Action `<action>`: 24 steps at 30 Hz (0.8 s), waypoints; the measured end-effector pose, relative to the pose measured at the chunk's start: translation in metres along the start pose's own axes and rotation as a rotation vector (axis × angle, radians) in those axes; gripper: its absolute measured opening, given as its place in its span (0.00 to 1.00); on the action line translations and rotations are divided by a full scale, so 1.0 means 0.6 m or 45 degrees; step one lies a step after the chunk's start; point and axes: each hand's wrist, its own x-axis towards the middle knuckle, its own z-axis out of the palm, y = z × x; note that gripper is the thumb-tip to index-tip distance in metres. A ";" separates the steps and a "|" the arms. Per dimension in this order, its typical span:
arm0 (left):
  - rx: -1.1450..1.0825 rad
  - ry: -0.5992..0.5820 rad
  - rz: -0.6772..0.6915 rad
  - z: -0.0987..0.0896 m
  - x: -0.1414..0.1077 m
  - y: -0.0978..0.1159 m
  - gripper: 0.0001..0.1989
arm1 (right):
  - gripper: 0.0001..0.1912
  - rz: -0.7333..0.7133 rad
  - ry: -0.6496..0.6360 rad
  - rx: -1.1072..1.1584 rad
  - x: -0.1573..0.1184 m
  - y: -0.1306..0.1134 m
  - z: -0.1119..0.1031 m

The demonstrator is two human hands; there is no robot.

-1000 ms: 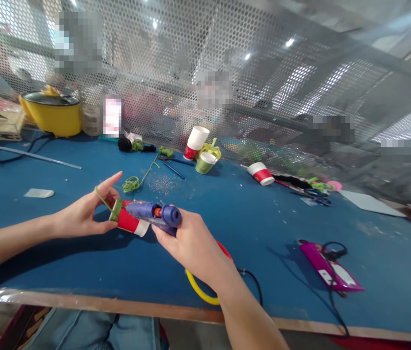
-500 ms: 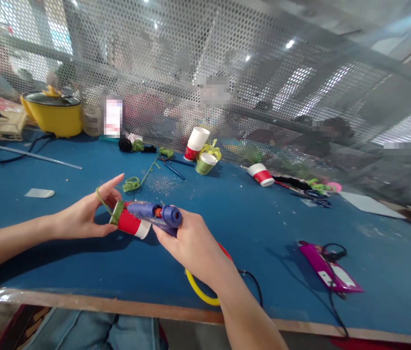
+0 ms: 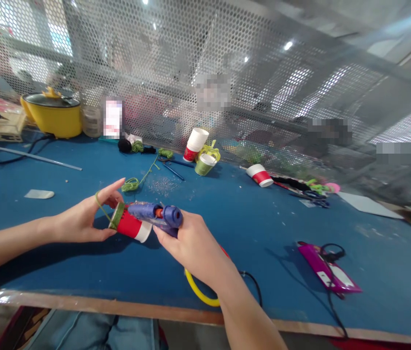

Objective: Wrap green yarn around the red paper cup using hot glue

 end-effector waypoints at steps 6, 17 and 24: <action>-0.001 0.001 0.043 0.001 0.000 -0.001 0.45 | 0.08 0.000 0.018 0.004 0.002 -0.003 0.001; -0.006 0.018 0.028 0.003 0.000 -0.001 0.45 | 0.08 0.004 0.002 -0.019 0.001 0.000 0.001; -0.061 0.023 -0.039 0.003 0.000 -0.002 0.46 | 0.08 -0.022 0.021 -0.007 -0.003 -0.004 0.001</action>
